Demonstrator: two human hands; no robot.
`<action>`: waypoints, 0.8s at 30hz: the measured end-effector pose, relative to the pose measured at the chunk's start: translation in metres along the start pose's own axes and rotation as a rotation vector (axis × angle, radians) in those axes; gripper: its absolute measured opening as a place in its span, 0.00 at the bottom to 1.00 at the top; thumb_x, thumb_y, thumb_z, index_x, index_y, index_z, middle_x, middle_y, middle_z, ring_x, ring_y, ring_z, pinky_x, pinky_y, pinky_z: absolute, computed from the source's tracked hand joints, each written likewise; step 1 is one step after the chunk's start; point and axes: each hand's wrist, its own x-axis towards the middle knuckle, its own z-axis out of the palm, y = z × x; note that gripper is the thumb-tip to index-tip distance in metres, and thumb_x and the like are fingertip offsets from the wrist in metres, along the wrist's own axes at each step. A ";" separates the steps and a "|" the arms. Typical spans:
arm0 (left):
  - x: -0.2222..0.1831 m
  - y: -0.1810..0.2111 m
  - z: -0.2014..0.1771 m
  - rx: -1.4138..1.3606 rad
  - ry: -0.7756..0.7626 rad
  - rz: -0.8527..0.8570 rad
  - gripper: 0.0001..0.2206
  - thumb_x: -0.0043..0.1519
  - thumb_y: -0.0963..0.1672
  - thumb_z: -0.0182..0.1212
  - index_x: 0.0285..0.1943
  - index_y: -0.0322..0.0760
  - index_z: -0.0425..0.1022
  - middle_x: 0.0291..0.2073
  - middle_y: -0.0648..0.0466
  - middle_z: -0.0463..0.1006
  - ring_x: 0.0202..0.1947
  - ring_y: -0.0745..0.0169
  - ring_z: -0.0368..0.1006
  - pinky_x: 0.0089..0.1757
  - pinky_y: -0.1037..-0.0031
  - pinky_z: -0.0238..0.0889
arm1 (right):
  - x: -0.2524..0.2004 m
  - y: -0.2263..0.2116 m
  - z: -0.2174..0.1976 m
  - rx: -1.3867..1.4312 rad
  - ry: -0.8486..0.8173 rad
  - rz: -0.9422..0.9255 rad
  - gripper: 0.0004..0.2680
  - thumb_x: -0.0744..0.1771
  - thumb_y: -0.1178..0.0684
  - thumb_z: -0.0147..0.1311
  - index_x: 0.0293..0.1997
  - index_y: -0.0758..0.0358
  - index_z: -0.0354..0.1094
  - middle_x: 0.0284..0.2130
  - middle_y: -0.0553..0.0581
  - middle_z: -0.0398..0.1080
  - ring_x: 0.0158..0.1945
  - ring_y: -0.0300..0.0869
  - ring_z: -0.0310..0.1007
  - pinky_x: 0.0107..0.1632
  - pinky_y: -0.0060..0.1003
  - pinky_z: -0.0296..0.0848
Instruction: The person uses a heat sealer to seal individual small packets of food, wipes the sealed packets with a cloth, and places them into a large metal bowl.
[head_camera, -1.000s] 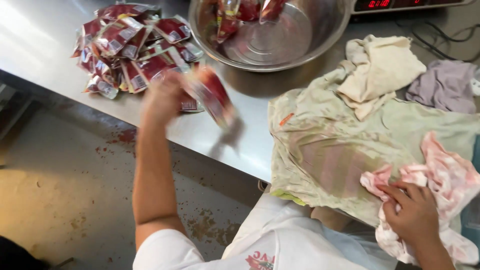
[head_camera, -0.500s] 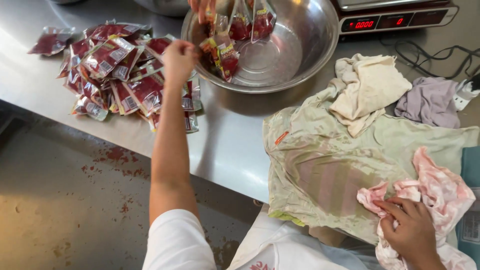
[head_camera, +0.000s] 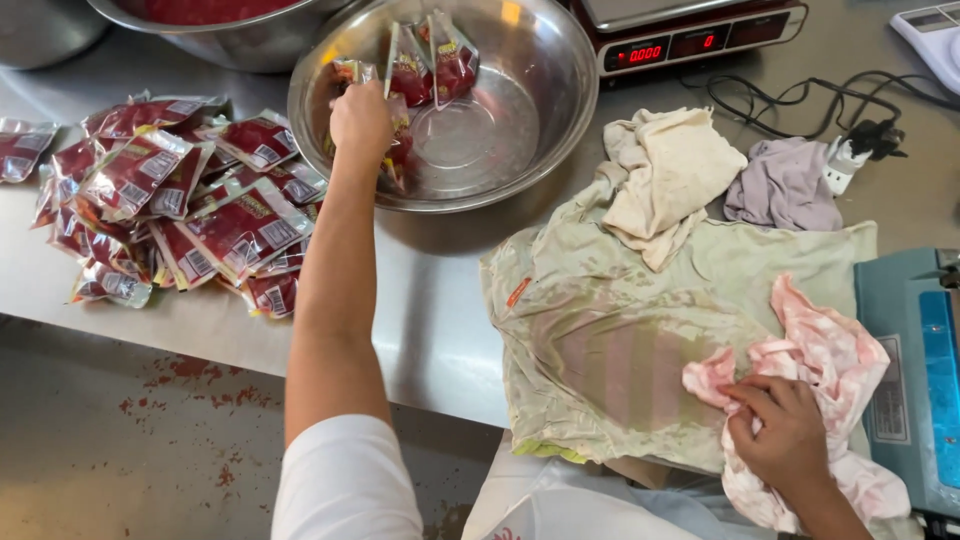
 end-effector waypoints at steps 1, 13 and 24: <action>-0.004 0.009 -0.004 0.035 0.107 0.127 0.15 0.63 0.34 0.52 0.56 0.35 0.76 0.44 0.37 0.79 0.43 0.30 0.77 0.38 0.49 0.75 | 0.003 -0.004 -0.001 -0.013 0.128 -0.004 0.11 0.62 0.60 0.54 0.45 0.57 0.80 0.44 0.55 0.73 0.49 0.50 0.71 0.56 0.48 0.67; -0.223 0.150 -0.101 -0.137 0.132 1.088 0.05 0.62 0.35 0.56 0.43 0.35 0.73 0.37 0.45 0.78 0.32 0.46 0.78 0.32 0.61 0.75 | 0.108 -0.073 -0.051 -0.295 0.075 0.024 0.08 0.68 0.47 0.52 0.50 0.43 0.76 0.41 0.50 0.76 0.46 0.54 0.72 0.49 0.52 0.69; -0.365 0.203 0.019 -0.452 0.120 1.325 0.07 0.61 0.38 0.52 0.45 0.44 0.68 0.36 0.58 0.70 0.38 0.58 0.75 0.39 0.75 0.71 | 0.075 -0.100 -0.003 0.322 -0.088 0.398 0.09 0.64 0.52 0.59 0.48 0.52 0.72 0.36 0.50 0.74 0.47 0.47 0.76 0.53 0.43 0.72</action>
